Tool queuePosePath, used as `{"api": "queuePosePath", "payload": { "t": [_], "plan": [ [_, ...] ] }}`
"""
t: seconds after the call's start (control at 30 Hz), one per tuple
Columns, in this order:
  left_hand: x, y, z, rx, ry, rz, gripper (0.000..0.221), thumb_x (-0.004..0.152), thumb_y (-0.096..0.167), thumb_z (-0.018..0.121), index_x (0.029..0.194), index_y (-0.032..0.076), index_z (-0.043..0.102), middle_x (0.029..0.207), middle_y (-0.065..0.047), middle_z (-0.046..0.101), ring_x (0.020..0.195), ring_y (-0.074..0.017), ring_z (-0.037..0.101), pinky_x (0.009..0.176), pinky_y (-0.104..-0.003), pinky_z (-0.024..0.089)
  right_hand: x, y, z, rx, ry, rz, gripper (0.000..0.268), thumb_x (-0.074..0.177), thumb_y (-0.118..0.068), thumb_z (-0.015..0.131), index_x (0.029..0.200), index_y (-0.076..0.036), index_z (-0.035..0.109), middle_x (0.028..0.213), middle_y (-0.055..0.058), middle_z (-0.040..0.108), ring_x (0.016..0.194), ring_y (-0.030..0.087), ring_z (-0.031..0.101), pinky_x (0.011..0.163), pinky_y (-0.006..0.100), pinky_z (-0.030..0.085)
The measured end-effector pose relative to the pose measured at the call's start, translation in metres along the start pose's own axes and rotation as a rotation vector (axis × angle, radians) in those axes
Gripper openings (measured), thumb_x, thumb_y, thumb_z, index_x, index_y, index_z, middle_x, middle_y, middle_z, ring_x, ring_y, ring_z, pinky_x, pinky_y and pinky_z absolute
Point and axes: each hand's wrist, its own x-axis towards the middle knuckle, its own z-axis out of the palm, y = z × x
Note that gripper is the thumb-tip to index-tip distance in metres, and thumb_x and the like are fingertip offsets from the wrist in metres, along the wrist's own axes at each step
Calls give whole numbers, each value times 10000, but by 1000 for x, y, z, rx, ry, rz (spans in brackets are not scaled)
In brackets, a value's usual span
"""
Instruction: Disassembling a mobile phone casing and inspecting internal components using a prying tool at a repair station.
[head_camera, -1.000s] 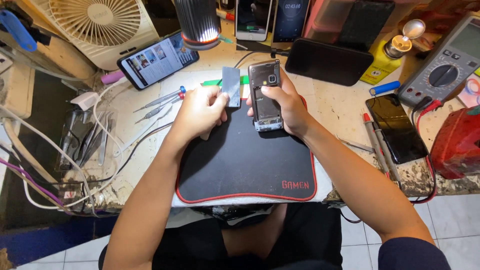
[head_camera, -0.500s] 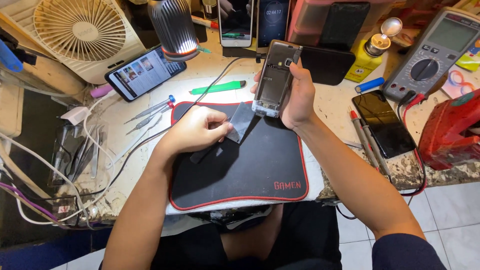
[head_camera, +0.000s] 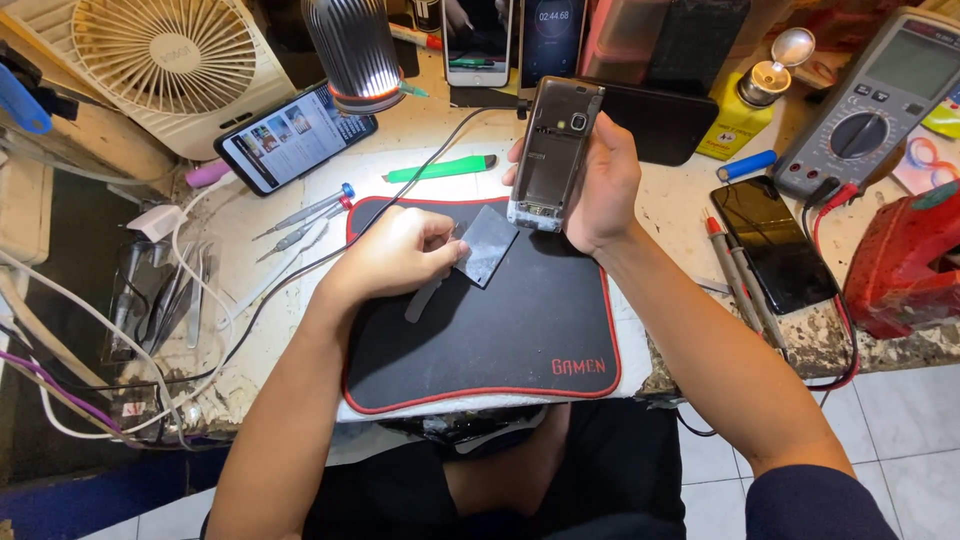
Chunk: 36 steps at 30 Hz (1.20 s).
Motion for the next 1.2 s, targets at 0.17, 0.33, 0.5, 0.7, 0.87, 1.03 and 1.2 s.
{"api": "queuePosePath", "payload": {
  "t": [0.17,0.33,0.5,0.7,0.87,1.03,1.2],
  "plan": [
    [0,-7,4,21,5,10,249,917,152,671,688,55,691,557,-122,663,589,-295,640,601,-373,514,-5,-5,9,73,54,84,543,990,-526,310,1243,-106,544,900,252,694,871,367,763,758,478,667],
    [1,-9,7,28,7,19,237,914,149,685,694,60,685,565,-116,658,582,-279,625,578,-359,501,-8,-1,16,77,68,121,517,997,-511,329,1224,-112,567,898,239,702,882,346,767,786,480,663],
    [2,-10,8,9,22,41,215,926,150,688,736,51,707,598,-128,665,619,-291,634,596,-370,506,-11,9,21,147,62,161,506,1013,-501,375,1236,-101,590,979,260,708,956,385,761,862,571,643],
    [3,-8,6,67,98,115,161,859,190,779,912,43,743,768,-127,719,651,-304,676,641,-373,549,-17,16,31,115,52,170,515,1031,-500,358,1256,-104,598,1005,224,711,986,371,753,872,577,633],
    [3,-9,7,-23,166,188,217,798,216,822,958,99,732,800,-68,717,638,-223,680,639,-347,557,-13,15,30,123,21,202,545,1015,-541,353,1237,-109,600,991,255,708,969,404,756,849,564,645],
    [0,-4,11,-132,144,197,136,834,193,800,930,107,755,756,-33,723,583,-166,640,611,-293,538,-9,16,19,143,9,275,572,984,-598,357,1191,-127,606,957,281,701,946,438,753,814,563,646],
    [-4,1,11,-180,125,267,79,881,202,784,904,129,762,713,-17,699,589,-144,609,612,-280,525,-10,14,15,184,66,346,613,961,-617,377,1136,-86,630,909,331,693,866,467,747,748,571,637]
  ]
}}
